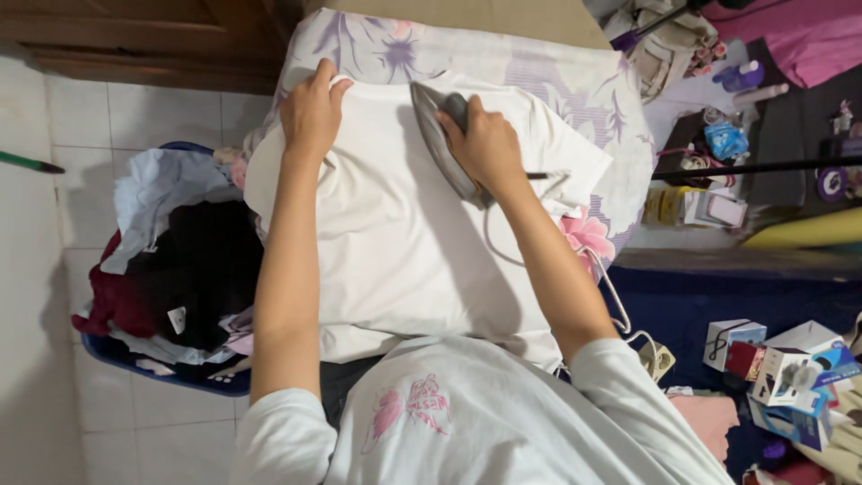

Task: The recorder irons a white t-shirt and a black sweatshirt on an ironing board, then folds them and places them on a surface.

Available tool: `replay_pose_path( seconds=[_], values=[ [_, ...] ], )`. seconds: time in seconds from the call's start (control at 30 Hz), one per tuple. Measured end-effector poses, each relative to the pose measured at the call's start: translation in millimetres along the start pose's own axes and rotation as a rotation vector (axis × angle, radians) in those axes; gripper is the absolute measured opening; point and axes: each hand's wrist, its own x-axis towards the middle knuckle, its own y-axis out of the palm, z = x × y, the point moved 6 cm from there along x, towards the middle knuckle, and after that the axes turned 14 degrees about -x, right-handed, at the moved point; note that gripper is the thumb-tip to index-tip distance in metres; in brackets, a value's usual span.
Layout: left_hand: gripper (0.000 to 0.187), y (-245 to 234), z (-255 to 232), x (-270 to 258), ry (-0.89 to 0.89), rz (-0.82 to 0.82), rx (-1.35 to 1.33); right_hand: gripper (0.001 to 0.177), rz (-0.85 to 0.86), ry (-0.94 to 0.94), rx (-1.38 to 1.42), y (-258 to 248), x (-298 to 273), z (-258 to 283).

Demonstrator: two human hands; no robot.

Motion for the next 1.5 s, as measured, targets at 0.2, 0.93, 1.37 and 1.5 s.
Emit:
replay_pose_path(
  seconds=[0.2, 0.93, 1.37, 1.5],
  values=[
    [0.028, 5, 5, 0, -0.035, 0.017, 0.023, 0.056, 0.049, -0.063, 0.008, 13, 20, 30],
    [0.040, -12, -22, -54, 0.183, -0.043, 0.119, 0.051, 0.059, 0.355, -0.189, -43, -216, -137],
    [0.014, -54, -68, -113, 0.172, -0.012, -0.086, 0.030, -0.004, 0.303, 0.305, -145, -213, -214],
    [0.019, -72, -77, -120, 0.029, 0.019, -0.298, 0.039, -0.265, 0.050, -0.283, -159, -176, -215]
  ],
)
